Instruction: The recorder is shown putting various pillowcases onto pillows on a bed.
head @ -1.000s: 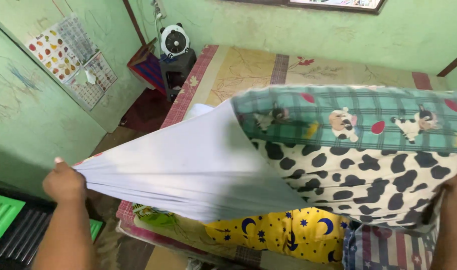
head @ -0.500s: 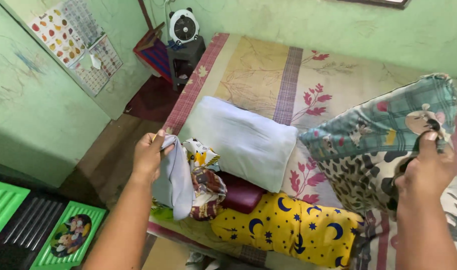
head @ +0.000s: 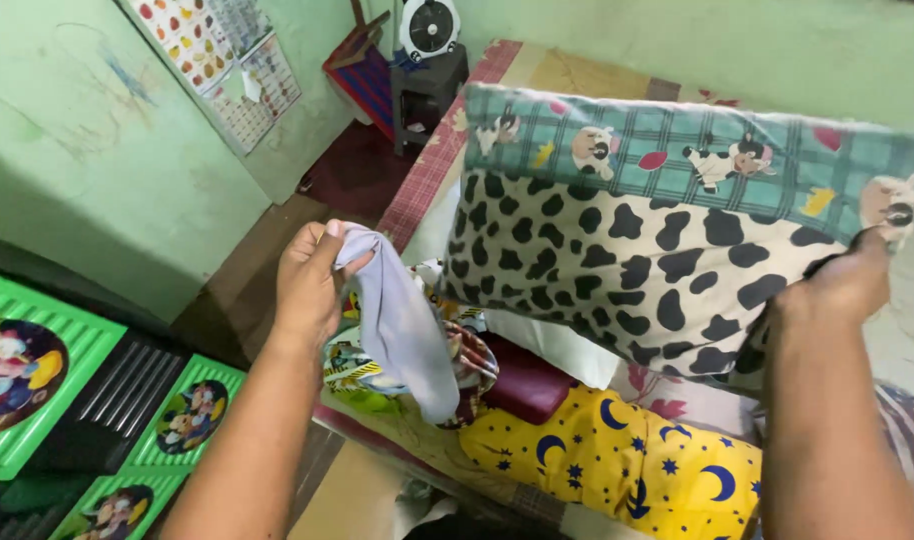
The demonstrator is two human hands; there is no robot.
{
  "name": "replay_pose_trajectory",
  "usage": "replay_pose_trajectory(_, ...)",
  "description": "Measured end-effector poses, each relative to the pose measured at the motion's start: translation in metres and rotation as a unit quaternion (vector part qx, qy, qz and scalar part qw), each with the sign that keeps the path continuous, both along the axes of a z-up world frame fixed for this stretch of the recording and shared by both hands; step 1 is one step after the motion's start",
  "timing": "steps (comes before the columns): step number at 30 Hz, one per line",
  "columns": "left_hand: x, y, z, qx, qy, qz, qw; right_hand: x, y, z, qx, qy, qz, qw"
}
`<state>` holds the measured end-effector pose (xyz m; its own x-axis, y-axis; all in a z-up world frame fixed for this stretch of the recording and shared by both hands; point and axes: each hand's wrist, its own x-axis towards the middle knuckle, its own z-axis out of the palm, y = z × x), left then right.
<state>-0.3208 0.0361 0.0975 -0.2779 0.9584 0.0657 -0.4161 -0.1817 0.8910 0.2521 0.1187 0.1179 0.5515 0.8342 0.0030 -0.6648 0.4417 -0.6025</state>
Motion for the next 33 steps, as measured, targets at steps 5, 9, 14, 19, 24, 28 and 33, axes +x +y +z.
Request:
replay_pose_trajectory(5,0.004,-0.009,0.032,0.034,-0.020,-0.034,0.999,-0.056,0.011,-0.094,-0.172,-0.095,-0.028,0.980)
replay_pose_trajectory(9,0.027,-0.013,0.073,0.075,-0.070,-0.120,0.987,-0.148,-0.020,-0.107,-0.239,-0.427,0.205,0.847)
replay_pose_trajectory(14,0.040,-0.016,0.118,0.130,-0.115,-0.225,0.959,-0.287,-0.055,-0.144,-0.081,-0.577,0.460,0.670)
replay_pose_trajectory(19,-0.008,-0.002,0.091,0.190,-0.006,-0.177,0.966,-0.348,-0.044,-0.164,-0.144,-0.333,0.487,0.794)
replay_pose_trajectory(24,-0.017,-0.018,0.053,0.199,0.382,0.018,0.902,-0.377,-0.034,-0.073,-0.066,-0.225,0.471,0.850)
replay_pose_trajectory(28,-0.003,-0.027,0.023,0.190,0.582,0.093,0.785,-0.390,-0.024,-0.065,0.029,-0.196,0.474,0.858)
replay_pose_trajectory(33,-0.002,-0.013,-0.045,0.091,0.660,-0.006,0.745,-0.375,-0.042,-0.089,0.036,-0.385,0.472,0.792)
